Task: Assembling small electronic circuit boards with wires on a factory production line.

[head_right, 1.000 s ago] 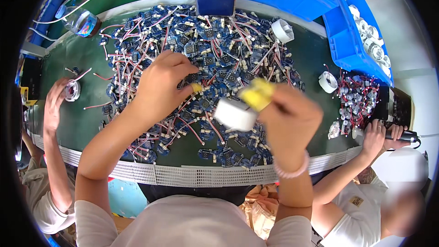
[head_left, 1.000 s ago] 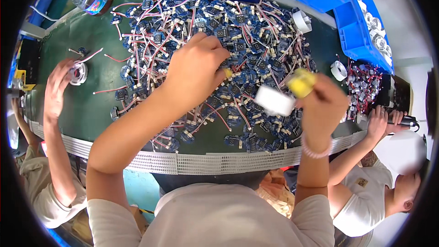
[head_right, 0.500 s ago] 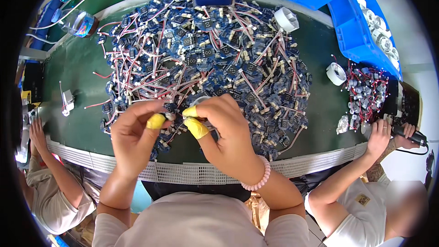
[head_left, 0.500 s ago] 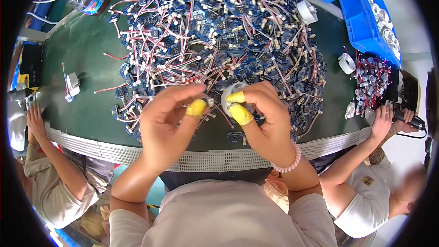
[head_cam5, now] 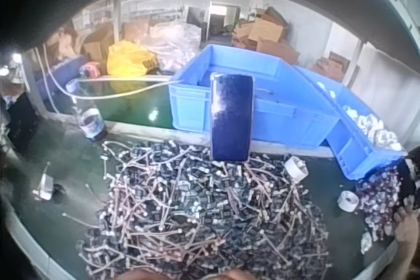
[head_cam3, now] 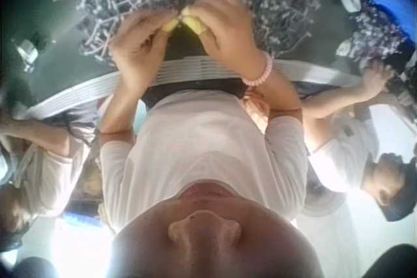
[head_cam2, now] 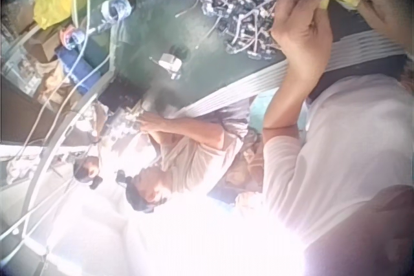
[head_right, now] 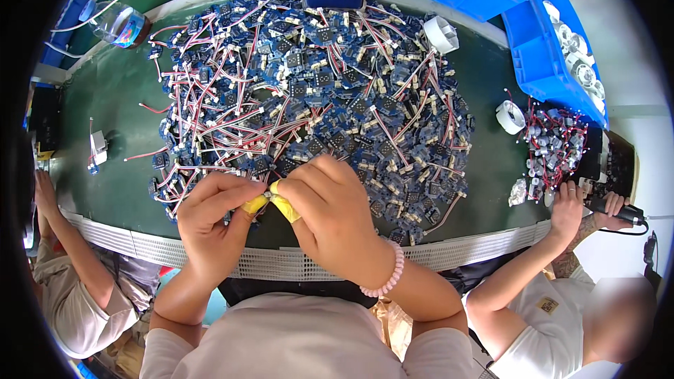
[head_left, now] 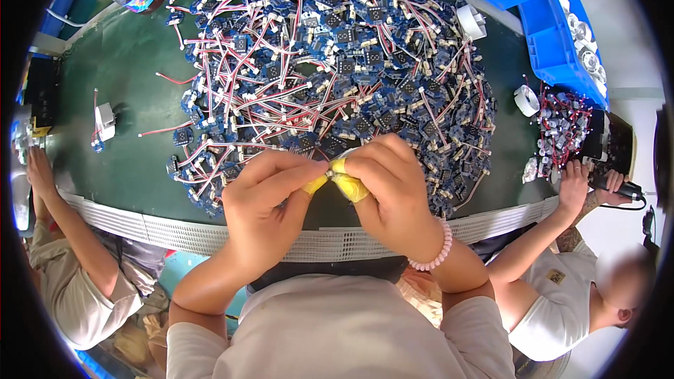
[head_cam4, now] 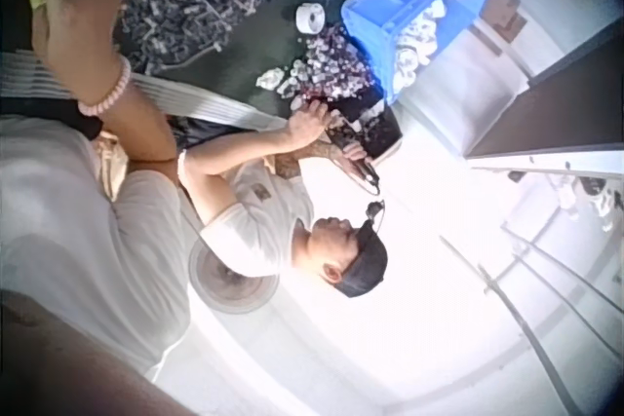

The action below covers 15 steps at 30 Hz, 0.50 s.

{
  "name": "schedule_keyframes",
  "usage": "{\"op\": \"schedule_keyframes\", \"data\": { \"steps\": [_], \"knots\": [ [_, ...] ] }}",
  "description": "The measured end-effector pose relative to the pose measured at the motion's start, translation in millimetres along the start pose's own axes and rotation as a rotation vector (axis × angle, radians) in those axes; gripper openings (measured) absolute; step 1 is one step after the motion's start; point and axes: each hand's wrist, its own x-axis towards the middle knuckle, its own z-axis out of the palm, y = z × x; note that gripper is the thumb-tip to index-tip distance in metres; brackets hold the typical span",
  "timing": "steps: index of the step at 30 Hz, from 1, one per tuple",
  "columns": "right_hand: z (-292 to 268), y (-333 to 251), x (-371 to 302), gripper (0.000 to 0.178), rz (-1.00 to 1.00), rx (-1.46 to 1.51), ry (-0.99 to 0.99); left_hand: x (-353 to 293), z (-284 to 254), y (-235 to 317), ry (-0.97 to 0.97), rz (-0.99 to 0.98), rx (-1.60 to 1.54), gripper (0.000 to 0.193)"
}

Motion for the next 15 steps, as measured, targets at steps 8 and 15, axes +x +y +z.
{"op": "schedule_keyframes", "data": {
  "steps": [8, 15],
  "knots": [
    [24.3, -21.3, -17.4, 0.019, 0.230, 0.109, 0.263, -7.5, 20.3, 8.5, 0.120, 0.051, 0.147, 0.030],
    [-18.2, 17.5, -6.9, 0.020, 0.081, -0.166, 0.297, -2.2, 11.4, -1.1, -0.048, -0.219, -0.194, 0.019]
  ]
}}
